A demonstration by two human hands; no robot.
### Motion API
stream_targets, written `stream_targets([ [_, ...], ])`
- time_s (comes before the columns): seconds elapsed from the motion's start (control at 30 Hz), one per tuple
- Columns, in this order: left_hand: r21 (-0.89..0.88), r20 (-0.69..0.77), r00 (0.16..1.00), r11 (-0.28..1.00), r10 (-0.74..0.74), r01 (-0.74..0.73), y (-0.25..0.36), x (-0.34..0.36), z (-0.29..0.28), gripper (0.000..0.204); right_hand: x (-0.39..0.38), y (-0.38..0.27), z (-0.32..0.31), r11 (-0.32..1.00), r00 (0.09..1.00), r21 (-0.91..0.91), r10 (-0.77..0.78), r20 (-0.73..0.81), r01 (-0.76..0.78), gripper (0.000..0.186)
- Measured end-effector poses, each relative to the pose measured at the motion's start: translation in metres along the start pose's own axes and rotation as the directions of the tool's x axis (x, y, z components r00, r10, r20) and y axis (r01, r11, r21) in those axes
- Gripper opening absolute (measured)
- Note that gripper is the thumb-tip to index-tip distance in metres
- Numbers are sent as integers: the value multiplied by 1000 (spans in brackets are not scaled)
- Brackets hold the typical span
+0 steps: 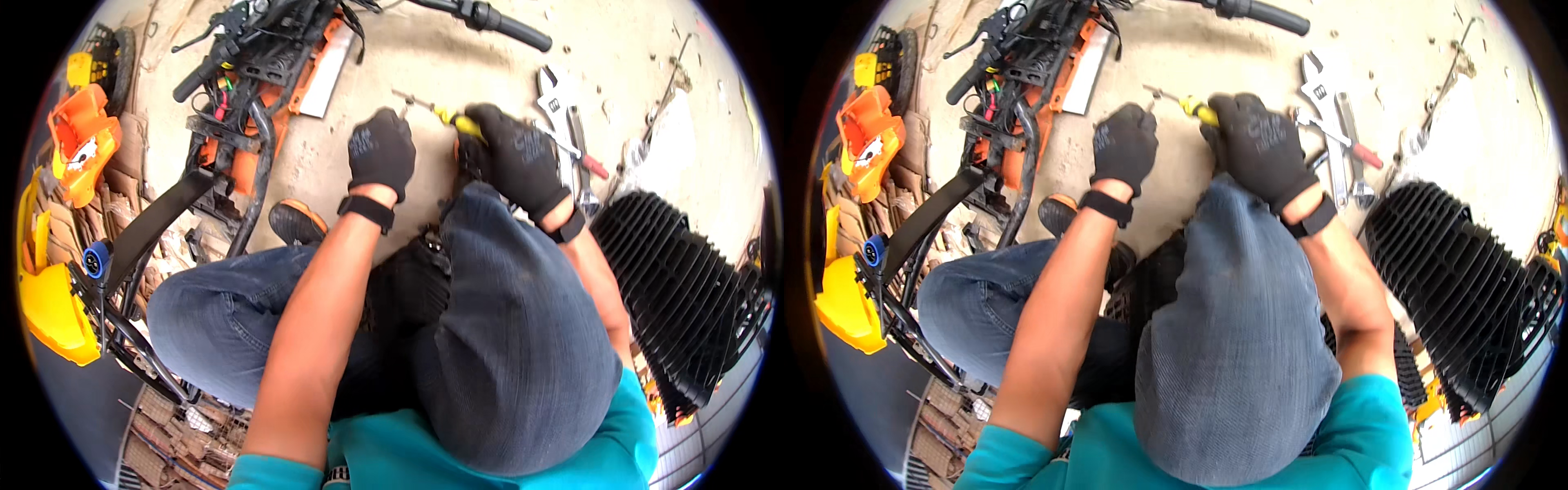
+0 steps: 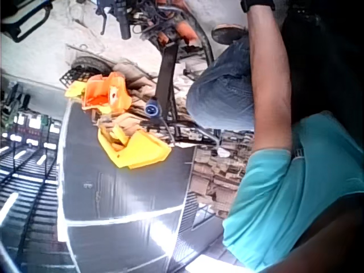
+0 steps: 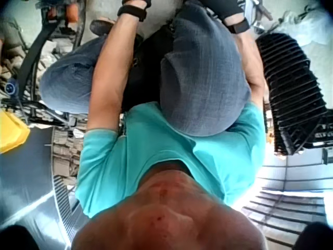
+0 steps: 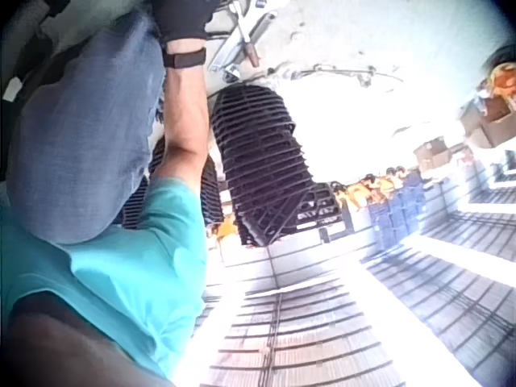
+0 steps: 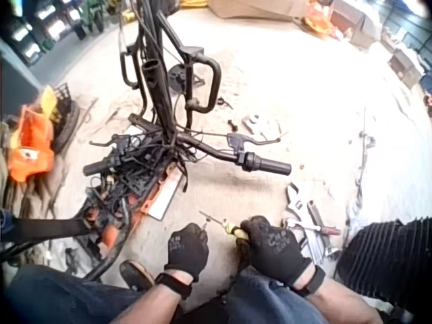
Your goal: The person uses a screwdriver and pliers to adjust a component, then picks up motorcycle forks and a nut, sliding parts onto the fork tubes while sitting on the floor.
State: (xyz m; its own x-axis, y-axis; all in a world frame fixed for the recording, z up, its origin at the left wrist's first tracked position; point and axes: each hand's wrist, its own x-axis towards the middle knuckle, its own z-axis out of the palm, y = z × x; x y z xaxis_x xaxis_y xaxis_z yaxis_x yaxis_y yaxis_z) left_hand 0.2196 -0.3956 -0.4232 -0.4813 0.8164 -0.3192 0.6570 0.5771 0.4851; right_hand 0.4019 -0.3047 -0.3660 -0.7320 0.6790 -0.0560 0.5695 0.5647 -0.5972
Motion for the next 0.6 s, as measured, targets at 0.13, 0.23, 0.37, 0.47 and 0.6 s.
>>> stream_targets([
  [0.13,0,63,997,999,-34,34,3,2,-7,19,6,-7,-6,995,965,103,9,-261,18,32],
  [0.23,-282,259,957,938,-128,202,-4,2,-3,22,4,-9,0,979,984,202,10,-178,27,37],
  [0.37,-523,617,721,521,-315,675,16,1,-23,27,-17,32,23,994,992,68,78,104,-85,32],
  [0.47,-596,652,708,394,-271,700,1,3,-17,30,-4,22,11,979,990,203,59,-129,-32,40],
  [0.6,-608,657,685,316,-315,728,6,-2,-19,27,2,-14,6,957,964,282,4,-267,74,45],
])
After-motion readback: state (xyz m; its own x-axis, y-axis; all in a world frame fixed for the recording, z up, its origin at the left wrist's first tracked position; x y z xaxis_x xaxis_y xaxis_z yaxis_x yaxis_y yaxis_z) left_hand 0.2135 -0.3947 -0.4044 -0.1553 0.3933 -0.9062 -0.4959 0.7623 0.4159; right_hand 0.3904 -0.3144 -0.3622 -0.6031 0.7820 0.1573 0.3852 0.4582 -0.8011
